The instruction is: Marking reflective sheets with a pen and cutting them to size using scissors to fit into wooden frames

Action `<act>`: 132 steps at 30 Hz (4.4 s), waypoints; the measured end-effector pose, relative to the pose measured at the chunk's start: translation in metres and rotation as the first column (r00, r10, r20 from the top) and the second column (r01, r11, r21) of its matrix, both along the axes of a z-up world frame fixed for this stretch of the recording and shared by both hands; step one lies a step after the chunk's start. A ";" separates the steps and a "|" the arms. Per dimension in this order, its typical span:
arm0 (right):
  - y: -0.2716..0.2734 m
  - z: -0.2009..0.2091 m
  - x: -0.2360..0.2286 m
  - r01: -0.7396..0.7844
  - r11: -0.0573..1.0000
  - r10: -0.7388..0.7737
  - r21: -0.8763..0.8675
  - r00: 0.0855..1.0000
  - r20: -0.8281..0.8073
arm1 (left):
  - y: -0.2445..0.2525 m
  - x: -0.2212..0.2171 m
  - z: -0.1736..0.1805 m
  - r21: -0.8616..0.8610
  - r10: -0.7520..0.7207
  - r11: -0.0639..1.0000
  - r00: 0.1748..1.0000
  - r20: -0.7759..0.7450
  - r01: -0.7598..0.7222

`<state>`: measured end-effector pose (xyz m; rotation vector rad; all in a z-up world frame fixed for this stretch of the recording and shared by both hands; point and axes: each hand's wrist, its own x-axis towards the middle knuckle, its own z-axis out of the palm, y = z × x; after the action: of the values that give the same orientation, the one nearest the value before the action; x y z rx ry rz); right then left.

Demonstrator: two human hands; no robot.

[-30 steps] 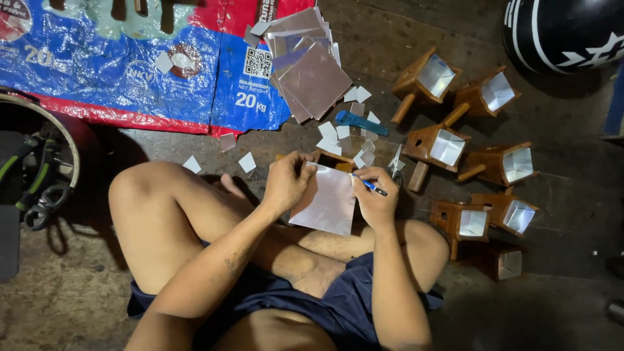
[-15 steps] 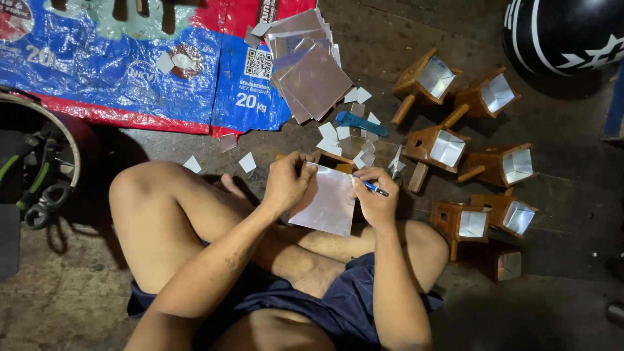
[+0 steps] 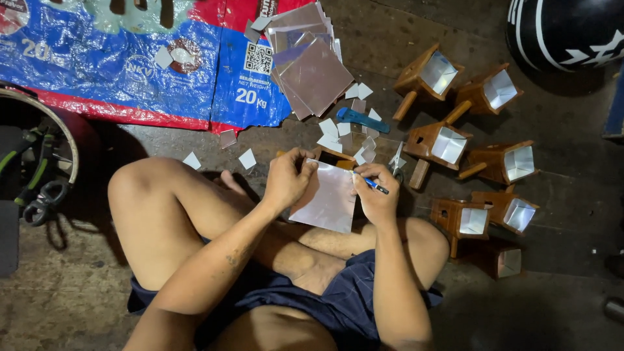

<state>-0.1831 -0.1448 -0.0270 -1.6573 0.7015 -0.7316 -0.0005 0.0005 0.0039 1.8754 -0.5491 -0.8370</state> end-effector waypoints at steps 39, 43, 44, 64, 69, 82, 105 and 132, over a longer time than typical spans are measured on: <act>-0.028 -0.064 -0.054 -0.041 0.997 -0.027 -0.071 0.658 -0.753 | 0.006 0.006 -0.033 -0.058 0.033 0.998 0.995 -0.092 -0.038; -0.022 -0.042 -0.049 -0.161 0.987 0.086 -0.007 0.560 -0.824 | 0.017 0.013 -0.040 -0.147 0.084 0.981 0.958 -0.274 -0.128; -0.019 -0.016 -0.041 -0.113 0.991 0.011 -0.073 0.606 -0.795 | 0.020 0.015 -0.046 -0.170 0.097 0.973 0.943 -0.317 -0.157; -0.051 -0.056 -0.035 0.290 0.945 -0.275 -0.150 0.460 -0.844 | 0.050 0.012 0.028 -0.541 -0.076 0.816 0.889 -0.451 -0.205; -0.053 -0.068 -0.036 -0.021 0.956 -0.268 -0.293 0.343 -0.900 | 0.071 -0.001 0.060 -0.600 -0.079 0.766 0.893 -0.443 -0.230; -0.040 -0.079 -0.046 -0.044 0.850 -0.446 -0.524 0.467 -0.763 | 0.102 -0.036 0.103 -0.672 -0.138 0.716 0.905 -0.402 -0.189; -0.047 -0.094 -0.057 -0.190 0.786 -0.435 -0.588 0.504 -0.746 | 0.116 -0.051 0.138 -0.667 -0.183 0.736 0.913 -0.366 -0.119; 0.185 0.133 -0.161 -0.715 0.487 0.763 0.501 0.628 0.155 | 0.112 -0.067 0.138 -0.756 -0.373 0.654 0.858 -0.352 -0.026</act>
<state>-0.3438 0.0406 0.1064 -1.2816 0.1352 0.1832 -0.0677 0.1129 0.1416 0.8080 -0.6378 -0.9777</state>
